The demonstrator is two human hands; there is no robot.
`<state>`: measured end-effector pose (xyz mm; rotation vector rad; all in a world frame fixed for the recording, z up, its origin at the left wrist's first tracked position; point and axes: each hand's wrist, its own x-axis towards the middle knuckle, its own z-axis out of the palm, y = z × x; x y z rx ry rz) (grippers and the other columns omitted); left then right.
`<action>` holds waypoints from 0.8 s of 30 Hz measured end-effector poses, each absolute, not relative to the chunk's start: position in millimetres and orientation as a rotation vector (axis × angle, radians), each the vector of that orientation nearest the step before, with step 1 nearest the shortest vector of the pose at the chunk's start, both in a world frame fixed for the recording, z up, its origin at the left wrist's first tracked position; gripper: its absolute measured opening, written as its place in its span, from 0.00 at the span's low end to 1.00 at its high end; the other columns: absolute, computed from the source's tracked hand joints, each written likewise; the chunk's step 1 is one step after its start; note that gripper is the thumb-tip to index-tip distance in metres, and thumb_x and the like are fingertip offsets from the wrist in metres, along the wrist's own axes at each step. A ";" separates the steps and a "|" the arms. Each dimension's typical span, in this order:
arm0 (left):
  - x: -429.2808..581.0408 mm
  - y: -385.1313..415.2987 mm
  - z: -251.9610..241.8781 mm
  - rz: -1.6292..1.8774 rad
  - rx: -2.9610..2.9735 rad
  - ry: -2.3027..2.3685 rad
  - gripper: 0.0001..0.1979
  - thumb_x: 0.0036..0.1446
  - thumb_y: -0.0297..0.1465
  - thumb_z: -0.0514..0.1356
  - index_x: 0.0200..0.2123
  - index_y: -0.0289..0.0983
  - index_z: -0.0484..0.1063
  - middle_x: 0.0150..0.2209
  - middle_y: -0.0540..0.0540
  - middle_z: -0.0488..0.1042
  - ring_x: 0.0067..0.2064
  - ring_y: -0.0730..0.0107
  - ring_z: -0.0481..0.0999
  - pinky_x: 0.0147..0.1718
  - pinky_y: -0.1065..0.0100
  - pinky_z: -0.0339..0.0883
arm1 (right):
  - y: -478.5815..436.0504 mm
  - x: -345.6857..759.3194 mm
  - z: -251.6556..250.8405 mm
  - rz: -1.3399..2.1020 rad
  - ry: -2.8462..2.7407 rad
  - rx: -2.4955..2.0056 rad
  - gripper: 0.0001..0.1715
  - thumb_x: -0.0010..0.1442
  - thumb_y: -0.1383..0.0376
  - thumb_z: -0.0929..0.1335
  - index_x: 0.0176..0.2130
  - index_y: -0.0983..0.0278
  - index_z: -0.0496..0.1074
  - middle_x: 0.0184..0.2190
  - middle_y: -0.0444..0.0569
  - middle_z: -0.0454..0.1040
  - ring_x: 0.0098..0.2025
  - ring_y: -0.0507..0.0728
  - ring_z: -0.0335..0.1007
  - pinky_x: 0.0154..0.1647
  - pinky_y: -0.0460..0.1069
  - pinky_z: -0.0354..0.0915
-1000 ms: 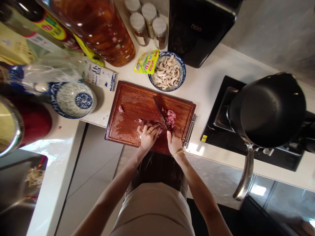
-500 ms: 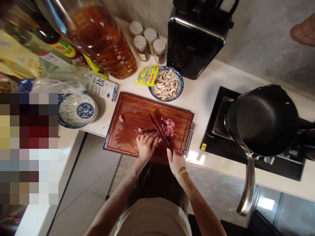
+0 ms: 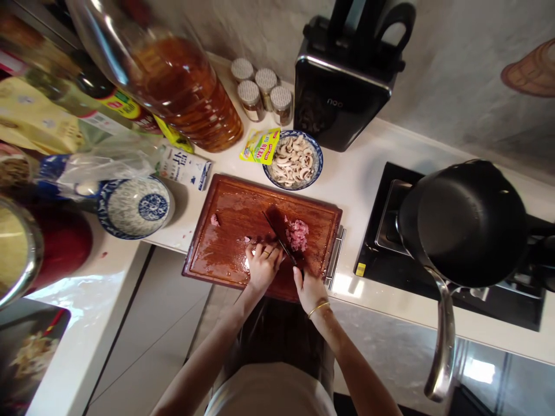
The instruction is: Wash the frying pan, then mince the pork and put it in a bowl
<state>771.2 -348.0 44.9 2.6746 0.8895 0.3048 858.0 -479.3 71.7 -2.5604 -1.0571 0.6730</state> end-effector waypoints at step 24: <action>761.1 -354.2 47.4 0.372 2.503 0.987 0.09 0.60 0.32 0.56 0.42 0.42 0.74 0.45 0.46 0.78 0.48 0.61 0.71 0.51 0.53 0.52 | -484.6 858.6 78.9 0.754 -1.158 -2.597 0.26 0.67 0.56 0.53 0.46 0.66 0.71 0.41 0.59 0.77 0.42 0.62 0.75 0.42 0.53 0.68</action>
